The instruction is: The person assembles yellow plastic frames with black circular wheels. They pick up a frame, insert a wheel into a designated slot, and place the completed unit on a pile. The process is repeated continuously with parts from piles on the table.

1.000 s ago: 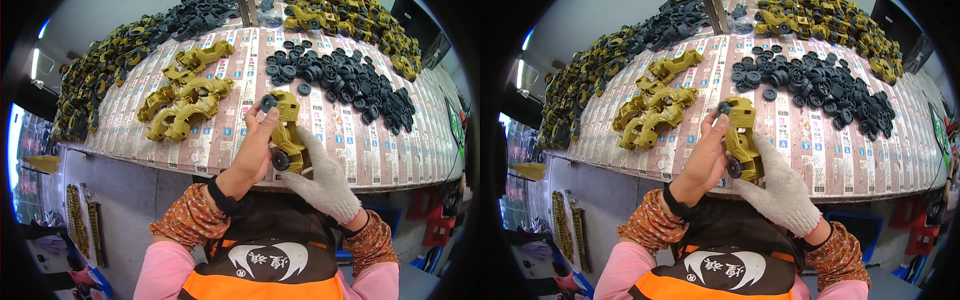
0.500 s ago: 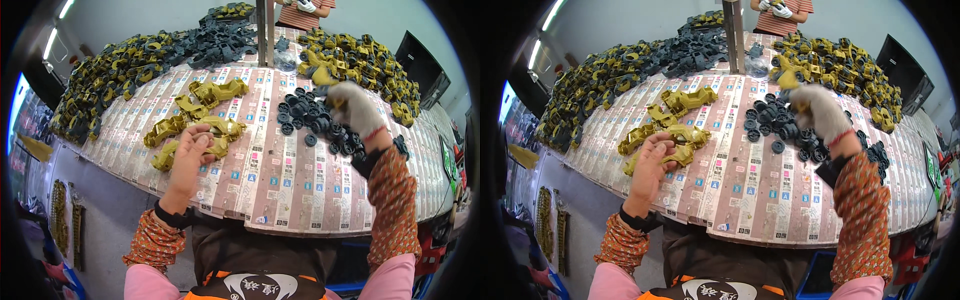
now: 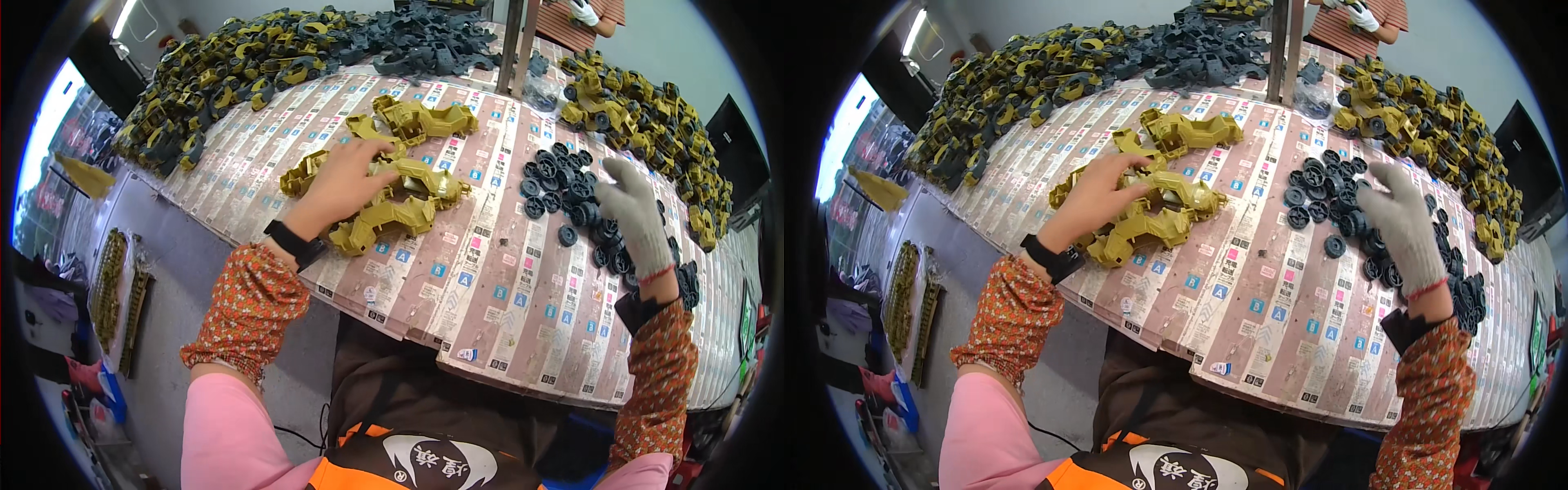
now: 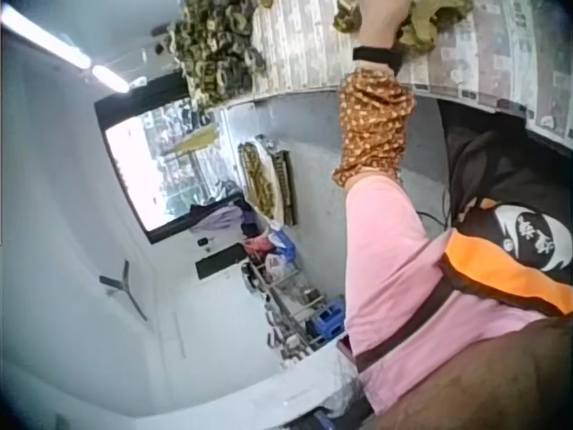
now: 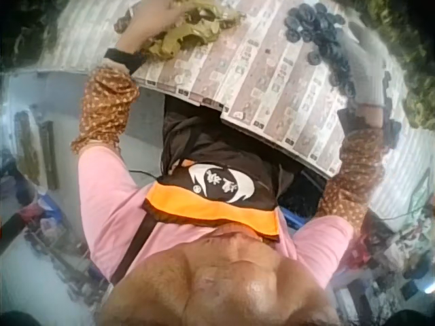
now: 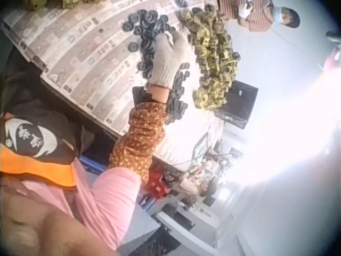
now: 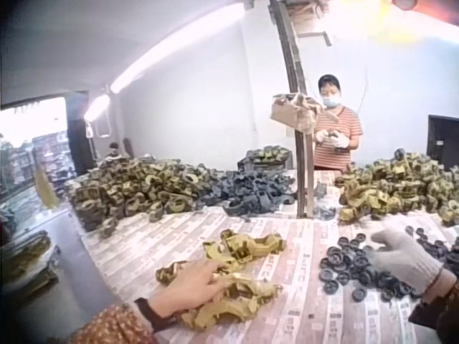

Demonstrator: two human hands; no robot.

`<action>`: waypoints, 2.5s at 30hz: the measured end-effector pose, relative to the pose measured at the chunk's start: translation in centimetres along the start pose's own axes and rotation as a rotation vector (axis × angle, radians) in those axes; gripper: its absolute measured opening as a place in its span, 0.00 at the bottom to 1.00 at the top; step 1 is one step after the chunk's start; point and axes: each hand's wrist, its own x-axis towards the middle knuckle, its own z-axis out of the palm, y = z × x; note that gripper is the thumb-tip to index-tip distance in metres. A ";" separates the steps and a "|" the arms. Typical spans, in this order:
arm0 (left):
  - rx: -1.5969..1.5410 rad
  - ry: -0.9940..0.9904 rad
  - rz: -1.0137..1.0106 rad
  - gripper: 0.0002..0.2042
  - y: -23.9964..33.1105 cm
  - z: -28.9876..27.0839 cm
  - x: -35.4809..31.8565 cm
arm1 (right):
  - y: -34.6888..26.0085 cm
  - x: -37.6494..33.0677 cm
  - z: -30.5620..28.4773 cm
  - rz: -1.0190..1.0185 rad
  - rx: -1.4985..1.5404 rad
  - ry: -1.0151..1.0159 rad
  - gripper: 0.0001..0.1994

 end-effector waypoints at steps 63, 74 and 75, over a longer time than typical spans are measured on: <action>-1.144 -0.398 0.124 0.38 21.8 12.5 -14.0 | 4.0 -21.6 5.9 -0.208 -0.201 0.051 0.14; -1.264 -0.510 0.181 0.35 23.6 12.4 -12.9 | 4.5 -21.7 2.7 -0.119 -0.148 0.032 0.11; -1.320 -0.542 0.138 0.34 23.8 12.2 -12.7 | 4.9 -20.9 1.8 -0.099 -0.141 0.010 0.11</action>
